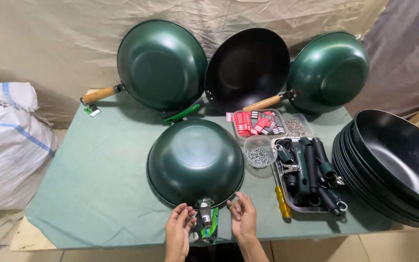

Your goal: Assembling a handle bracket onto a wok using a screw and a screwdriver

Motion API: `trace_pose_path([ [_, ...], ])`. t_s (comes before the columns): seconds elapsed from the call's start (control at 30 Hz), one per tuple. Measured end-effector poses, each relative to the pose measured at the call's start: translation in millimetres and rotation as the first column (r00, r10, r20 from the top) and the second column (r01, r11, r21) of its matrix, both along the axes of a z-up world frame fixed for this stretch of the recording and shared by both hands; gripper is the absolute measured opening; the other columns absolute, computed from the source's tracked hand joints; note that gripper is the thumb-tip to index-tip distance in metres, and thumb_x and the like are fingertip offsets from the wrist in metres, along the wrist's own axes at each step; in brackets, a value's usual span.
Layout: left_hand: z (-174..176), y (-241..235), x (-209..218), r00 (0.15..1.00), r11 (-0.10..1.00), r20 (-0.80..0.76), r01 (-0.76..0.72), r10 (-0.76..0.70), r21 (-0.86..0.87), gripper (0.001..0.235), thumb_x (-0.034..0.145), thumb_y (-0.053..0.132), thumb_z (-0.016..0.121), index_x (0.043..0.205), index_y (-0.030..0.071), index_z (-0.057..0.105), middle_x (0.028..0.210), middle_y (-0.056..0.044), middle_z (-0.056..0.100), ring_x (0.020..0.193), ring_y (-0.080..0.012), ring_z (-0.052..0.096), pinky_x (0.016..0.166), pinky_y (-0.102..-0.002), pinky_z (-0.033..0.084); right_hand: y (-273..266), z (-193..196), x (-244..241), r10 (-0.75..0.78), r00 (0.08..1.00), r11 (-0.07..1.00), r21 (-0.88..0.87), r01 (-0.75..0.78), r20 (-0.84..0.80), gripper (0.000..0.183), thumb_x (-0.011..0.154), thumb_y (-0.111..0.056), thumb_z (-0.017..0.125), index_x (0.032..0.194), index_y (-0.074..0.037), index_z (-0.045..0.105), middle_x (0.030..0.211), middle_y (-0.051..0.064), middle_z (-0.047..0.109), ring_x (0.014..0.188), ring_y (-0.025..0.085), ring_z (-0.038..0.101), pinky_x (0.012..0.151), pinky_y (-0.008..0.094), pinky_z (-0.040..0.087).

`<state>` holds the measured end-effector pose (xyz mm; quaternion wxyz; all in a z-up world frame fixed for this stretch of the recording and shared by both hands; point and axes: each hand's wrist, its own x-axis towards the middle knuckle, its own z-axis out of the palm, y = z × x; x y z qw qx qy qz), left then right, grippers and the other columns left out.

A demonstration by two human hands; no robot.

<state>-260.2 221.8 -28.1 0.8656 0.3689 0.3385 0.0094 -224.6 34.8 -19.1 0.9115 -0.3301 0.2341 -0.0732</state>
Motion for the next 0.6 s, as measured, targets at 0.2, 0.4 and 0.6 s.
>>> trace_pose_path([
  [0.2,12,2,-8,0.999,0.984,-0.036,-0.026,0.020,-0.173,0.044,0.100,0.005,0.056,0.143,-0.002,0.050,0.118,-0.030,0.066,0.109,-0.0358,0.065,0.091,-0.042,0.053,9,27,-8,0.043,0.993,0.997,-0.060,-0.050,-0.114,0.008,0.095,-0.012,0.066,0.092,-0.006,0.061,0.050,-0.002,0.036,0.036,0.008,0.025,0.102,0.050,0.052],
  [0.4,33,5,-12,0.992,0.966,-0.124,-0.041,0.009,-0.257,0.031,0.103,0.001,0.053,0.133,0.000,0.045,0.120,-0.040,0.065,0.109,-0.0448,0.066,0.093,-0.046,0.053,19,22,-8,0.079,0.992,0.997,-0.013,-0.081,-0.093,0.009,0.095,-0.015,0.067,0.092,-0.009,0.061,0.050,-0.003,0.033,0.038,0.009,0.025,0.093,0.044,0.048],
  [0.6,15,5,-8,0.984,0.964,-0.108,0.113,-0.142,-0.241,0.032,0.099,0.004,0.062,0.130,0.001,0.052,0.106,-0.032,0.072,0.089,-0.0329,0.069,0.071,-0.035,0.053,18,33,-9,0.089,0.993,0.993,-0.066,-0.094,-0.074,0.010,0.096,-0.017,0.067,0.093,-0.008,0.064,0.049,-0.004,0.034,0.038,0.008,0.026,0.092,0.047,0.051],
])
